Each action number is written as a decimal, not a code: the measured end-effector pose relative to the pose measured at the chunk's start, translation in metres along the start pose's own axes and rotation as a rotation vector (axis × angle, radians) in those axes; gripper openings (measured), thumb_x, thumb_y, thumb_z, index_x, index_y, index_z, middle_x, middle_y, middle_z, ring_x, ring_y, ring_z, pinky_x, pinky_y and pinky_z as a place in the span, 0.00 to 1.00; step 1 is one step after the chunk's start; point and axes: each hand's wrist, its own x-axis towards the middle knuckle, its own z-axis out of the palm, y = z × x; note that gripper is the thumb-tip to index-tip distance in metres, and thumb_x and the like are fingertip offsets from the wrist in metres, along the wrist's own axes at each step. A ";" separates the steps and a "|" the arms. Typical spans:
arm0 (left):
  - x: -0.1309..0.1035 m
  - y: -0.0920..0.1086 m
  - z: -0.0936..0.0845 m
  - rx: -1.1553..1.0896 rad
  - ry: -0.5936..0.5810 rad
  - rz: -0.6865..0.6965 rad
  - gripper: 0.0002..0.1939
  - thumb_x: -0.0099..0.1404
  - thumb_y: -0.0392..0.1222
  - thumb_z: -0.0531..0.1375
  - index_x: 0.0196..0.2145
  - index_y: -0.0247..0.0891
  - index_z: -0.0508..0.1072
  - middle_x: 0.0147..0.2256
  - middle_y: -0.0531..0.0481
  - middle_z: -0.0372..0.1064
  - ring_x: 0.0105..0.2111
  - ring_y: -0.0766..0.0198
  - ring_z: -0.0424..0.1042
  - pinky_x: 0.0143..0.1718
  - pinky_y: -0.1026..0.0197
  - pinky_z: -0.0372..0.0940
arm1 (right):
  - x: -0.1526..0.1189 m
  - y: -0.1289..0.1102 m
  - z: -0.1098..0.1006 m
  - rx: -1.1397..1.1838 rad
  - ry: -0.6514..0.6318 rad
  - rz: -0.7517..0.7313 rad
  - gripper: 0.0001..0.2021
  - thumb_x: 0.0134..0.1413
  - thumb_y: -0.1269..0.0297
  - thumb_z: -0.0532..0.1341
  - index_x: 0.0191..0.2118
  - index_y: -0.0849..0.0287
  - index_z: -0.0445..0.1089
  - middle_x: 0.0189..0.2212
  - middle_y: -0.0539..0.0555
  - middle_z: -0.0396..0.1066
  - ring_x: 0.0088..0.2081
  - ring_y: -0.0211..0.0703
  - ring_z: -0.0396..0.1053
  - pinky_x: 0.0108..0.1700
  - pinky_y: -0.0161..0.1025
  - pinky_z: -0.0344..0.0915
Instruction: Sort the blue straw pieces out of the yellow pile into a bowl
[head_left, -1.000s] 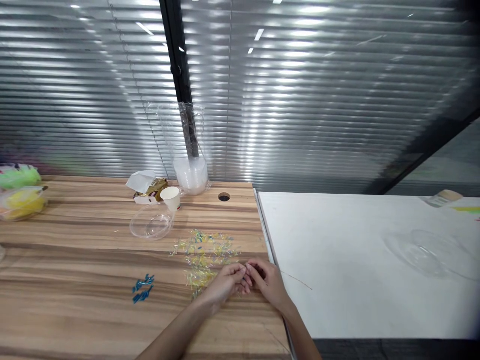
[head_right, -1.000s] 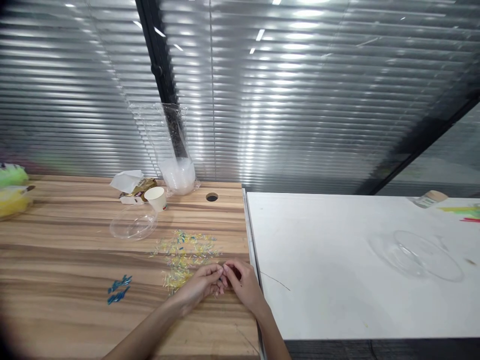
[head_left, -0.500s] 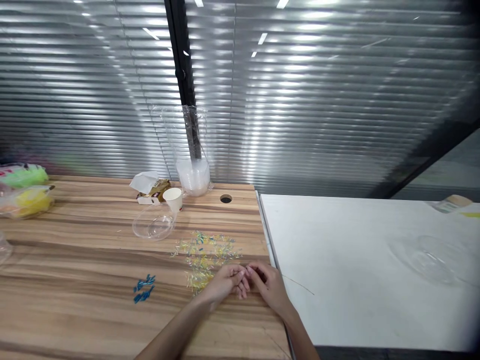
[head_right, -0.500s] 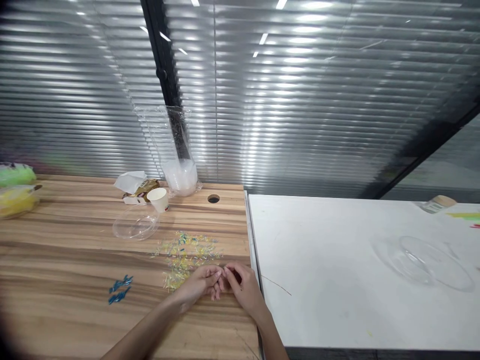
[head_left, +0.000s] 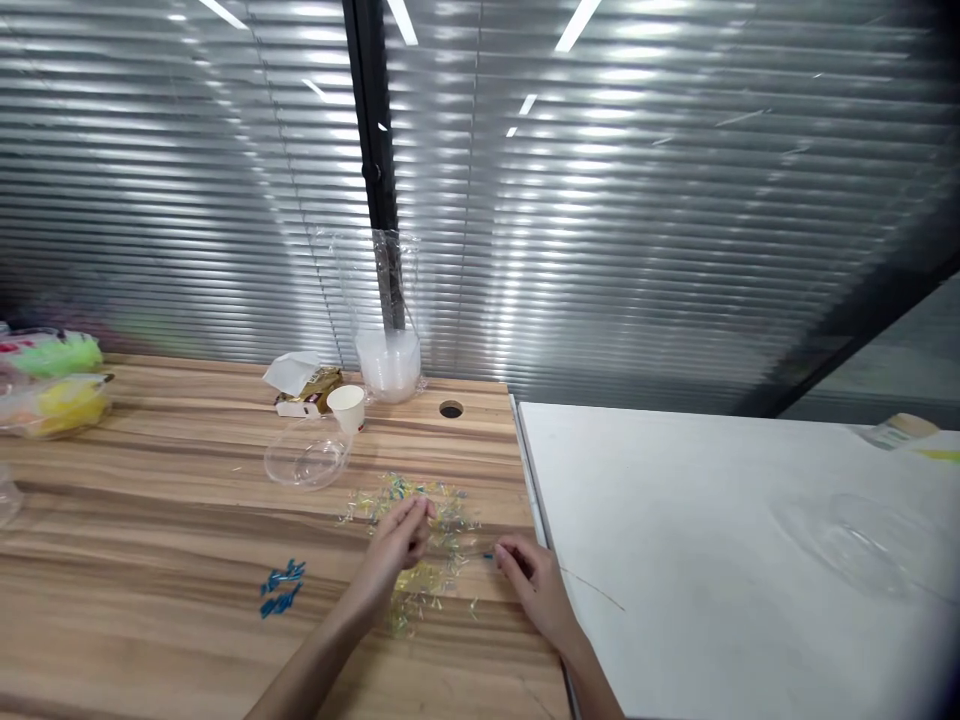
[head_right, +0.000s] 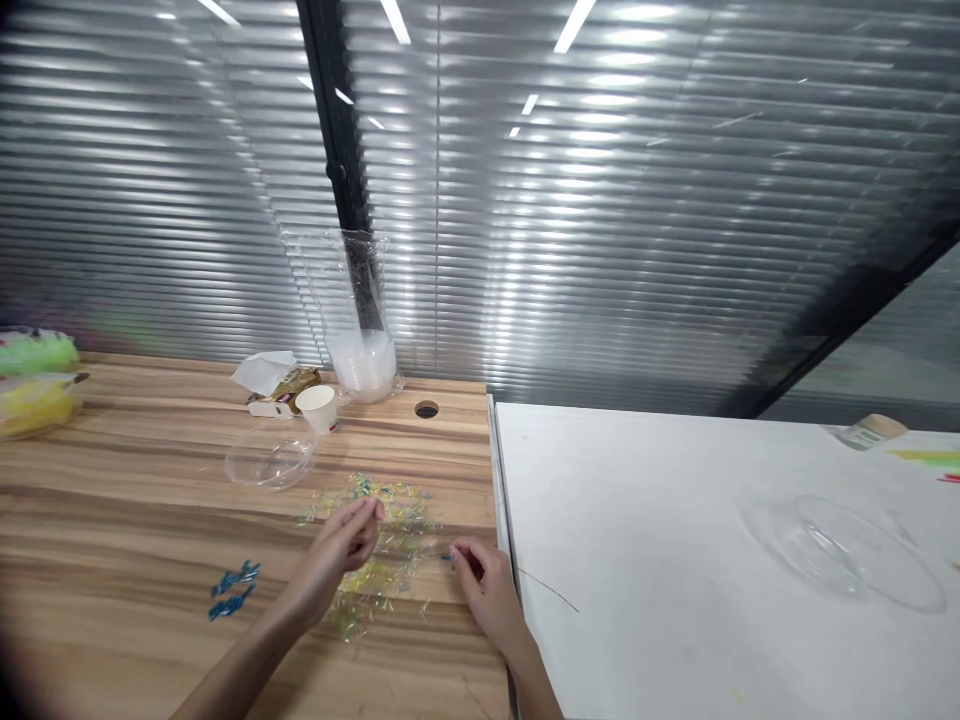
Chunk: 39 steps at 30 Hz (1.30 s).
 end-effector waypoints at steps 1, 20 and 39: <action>-0.004 0.004 -0.010 -0.009 0.048 0.024 0.24 0.54 0.63 0.59 0.28 0.37 0.63 0.17 0.64 0.39 0.15 0.76 0.37 0.17 0.69 0.34 | 0.000 0.000 -0.001 0.003 -0.004 0.011 0.13 0.60 0.58 0.53 0.32 0.60 0.69 0.26 0.52 0.70 0.29 0.40 0.67 0.32 0.34 0.62; -0.054 -0.014 -0.158 0.552 0.469 0.205 0.20 0.57 0.56 0.58 0.38 0.37 0.72 0.32 0.47 0.73 0.33 0.59 0.71 0.37 0.57 0.66 | -0.002 0.005 -0.004 -0.019 -0.014 0.045 0.16 0.58 0.52 0.54 0.34 0.59 0.72 0.27 0.55 0.72 0.28 0.44 0.69 0.30 0.37 0.65; -0.054 -0.027 -0.164 1.062 0.247 0.379 0.12 0.61 0.50 0.57 0.36 0.40 0.73 0.43 0.44 0.68 0.48 0.54 0.65 0.50 0.54 0.60 | -0.002 0.002 0.000 -0.068 -0.019 0.014 0.16 0.60 0.53 0.52 0.34 0.58 0.72 0.30 0.55 0.74 0.29 0.44 0.69 0.32 0.38 0.66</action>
